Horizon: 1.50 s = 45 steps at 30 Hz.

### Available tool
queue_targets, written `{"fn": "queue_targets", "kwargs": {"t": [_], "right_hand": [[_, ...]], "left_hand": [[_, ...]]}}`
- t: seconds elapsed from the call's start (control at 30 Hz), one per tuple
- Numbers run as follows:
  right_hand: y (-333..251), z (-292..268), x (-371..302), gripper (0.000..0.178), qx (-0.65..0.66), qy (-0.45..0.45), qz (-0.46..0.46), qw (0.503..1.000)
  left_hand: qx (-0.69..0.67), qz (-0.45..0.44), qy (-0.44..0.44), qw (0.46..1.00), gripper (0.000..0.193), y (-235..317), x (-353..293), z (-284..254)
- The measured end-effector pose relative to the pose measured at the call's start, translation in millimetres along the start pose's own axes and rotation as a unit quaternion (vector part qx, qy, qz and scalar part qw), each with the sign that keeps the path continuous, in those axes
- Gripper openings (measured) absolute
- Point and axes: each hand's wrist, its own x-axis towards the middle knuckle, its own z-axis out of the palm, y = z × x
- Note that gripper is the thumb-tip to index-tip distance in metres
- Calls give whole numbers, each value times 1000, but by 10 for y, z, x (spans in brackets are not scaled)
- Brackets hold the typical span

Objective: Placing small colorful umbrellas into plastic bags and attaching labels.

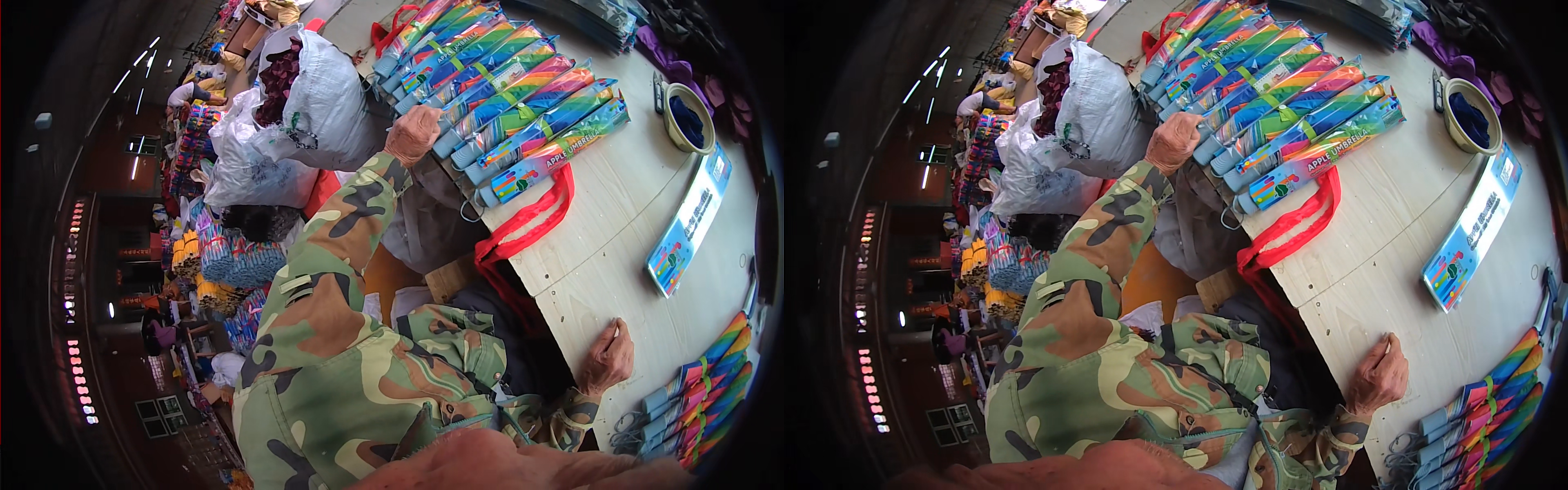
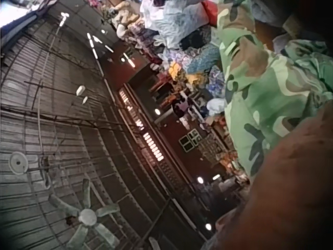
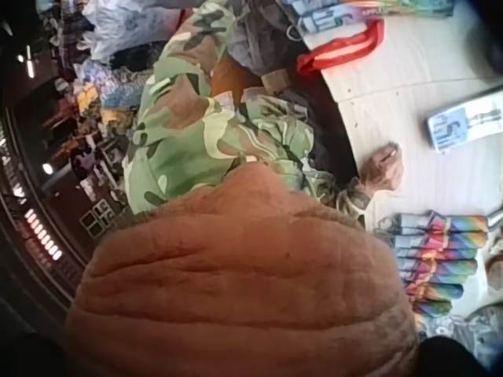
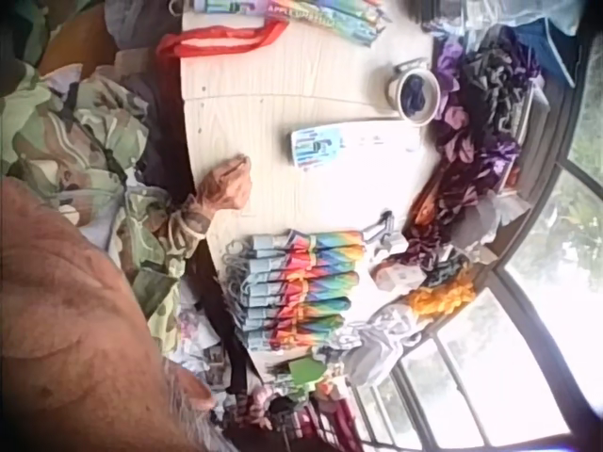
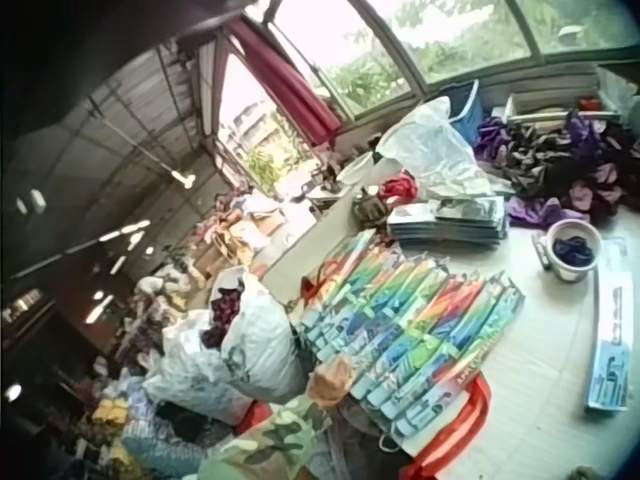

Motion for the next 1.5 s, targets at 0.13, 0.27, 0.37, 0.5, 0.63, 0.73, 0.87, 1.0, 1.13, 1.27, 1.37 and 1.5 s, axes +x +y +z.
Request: {"fn": "queue_targets", "kwargs": {"t": [0.13, 0.27, 0.37, 0.5, 0.63, 0.73, 0.87, 1.0, 1.13, 1.27, 1.37, 1.5], "right_hand": [[24, 28, -42, 13, 2, -14, 20, 1000], [79, 77, -91, 14, 17, -20, 19, 999], [163, -63, -132, 12, -12, 24, -1, 1000], [709, -498, -276, 29, -172, 132, -2, 976], [1277, -943, -682, 44, -320, 101, 130, 933], [1445, -1278, -759, 56, -396, 67, 188, 896], [1371, -1263, -778, 38, -465, 106, 107, 872], [1344, -784, -562, 55, -395, 103, 226, 885], [1581, -1037, -566, 49, -245, 211, 222, 920], [1423, -1411, -752, 52, 425, 288, 366, 776], [867, -1315, -855, 46, 526, 264, 342, 732], [56, -1042, -1185, 44, 613, 142, 358, 690]], "left_hand": [[95, 42, -15, 994, 28, 6, -71, -152], [120, 28, -42, 992, 27, 97, -301, -433], [72, 13, -12, 997, 27, 380, -492, -596], [7, -9, -3, 1000, 37, 975, -931, -868], [-91, -20, -31, 995, 40, 1796, -1365, -901], [-200, -7, -52, 978, 40, 2425, -1583, -624], [-292, 50, -36, 955, 42, 2985, -1344, -583], [-309, 91, -98, 942, 43, 3131, -1367, -733], [-371, 165, -83, 910, 46, 3477, -1156, -466], [-467, 127, -67, 873, 40, 3930, -818, -407], [-621, -141, -257, 727, 32, 4174, -692, -575], [-781, -210, -369, 459, 63, 4577, -135, -524]]}}
